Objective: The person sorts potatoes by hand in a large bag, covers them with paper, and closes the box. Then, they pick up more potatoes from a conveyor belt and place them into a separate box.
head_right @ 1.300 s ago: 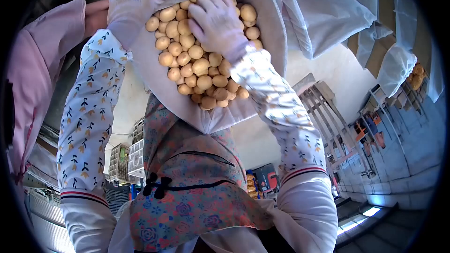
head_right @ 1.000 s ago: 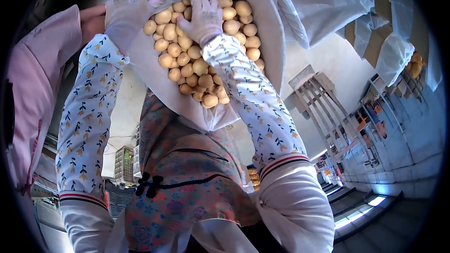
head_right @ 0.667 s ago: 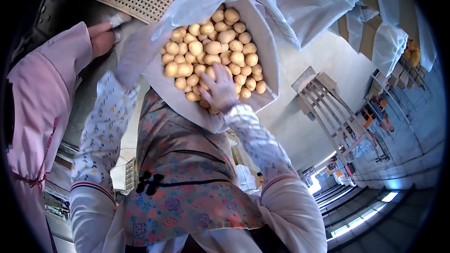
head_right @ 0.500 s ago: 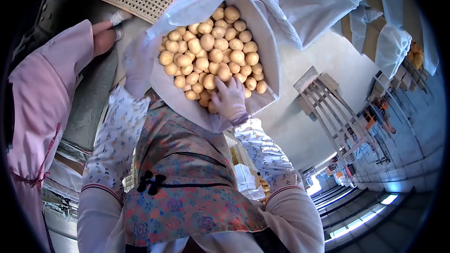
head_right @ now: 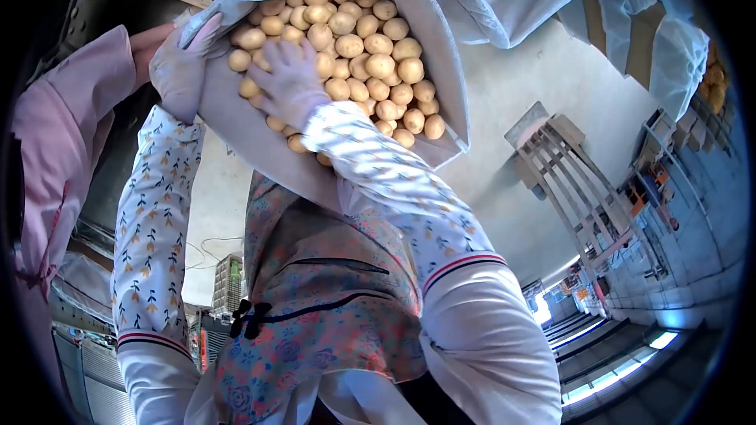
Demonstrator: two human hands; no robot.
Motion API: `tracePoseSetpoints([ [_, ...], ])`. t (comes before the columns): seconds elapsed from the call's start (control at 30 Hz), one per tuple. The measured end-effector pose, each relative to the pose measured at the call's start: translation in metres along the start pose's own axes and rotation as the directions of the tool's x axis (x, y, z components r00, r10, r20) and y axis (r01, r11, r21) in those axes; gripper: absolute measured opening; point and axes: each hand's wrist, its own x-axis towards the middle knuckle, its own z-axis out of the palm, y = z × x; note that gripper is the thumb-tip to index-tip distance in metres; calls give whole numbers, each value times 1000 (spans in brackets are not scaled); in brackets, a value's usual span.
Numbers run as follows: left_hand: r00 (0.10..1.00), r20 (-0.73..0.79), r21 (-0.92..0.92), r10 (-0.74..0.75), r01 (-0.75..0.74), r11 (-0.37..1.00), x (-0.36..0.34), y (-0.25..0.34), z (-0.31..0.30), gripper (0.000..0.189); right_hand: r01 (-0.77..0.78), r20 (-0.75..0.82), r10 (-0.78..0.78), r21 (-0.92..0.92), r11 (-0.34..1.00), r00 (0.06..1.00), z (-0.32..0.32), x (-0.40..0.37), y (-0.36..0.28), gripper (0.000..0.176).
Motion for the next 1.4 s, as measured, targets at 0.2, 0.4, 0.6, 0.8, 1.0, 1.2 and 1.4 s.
tracePoseSetpoints([
  [0.2, 1000, 10, 56, -7, 7, 998, 5, -8, -4, 47, -55, 217, 50, 19, 998, 975, -61, -104, 18, 50],
  [0.4, 1000, 26, 75, 4, -6, 997, 8, -8, -8, 47, 28, 72, -40, 150, 988, 997, -61, -11, 23, 16],
  [0.6, 999, 43, 73, 11, -14, 997, 7, -8, -9, 48, -34, 226, 86, -223, 974, 970, 60, 79, 12, 43],
  [0.8, 998, 68, 71, 10, -14, 997, 10, -9, -10, 49, 118, 196, -128, 62, 991, 972, -11, -49, -33, 55],
  [1.0, 996, 85, 81, -8, 1, 997, 7, -14, -14, 50, 138, 437, -205, 180, 974, 876, -78, -136, 21, 33],
  [1.2, 995, 96, 102, -2, -8, 995, 8, -16, -12, 50, 111, 72, -105, -79, 991, 992, -60, 44, 113, 26],
  [1.4, 994, 105, 123, 5, -18, 992, 10, -13, -12, 51, -537, -24, 607, 439, 720, 795, 56, 97, 124, 62],
])
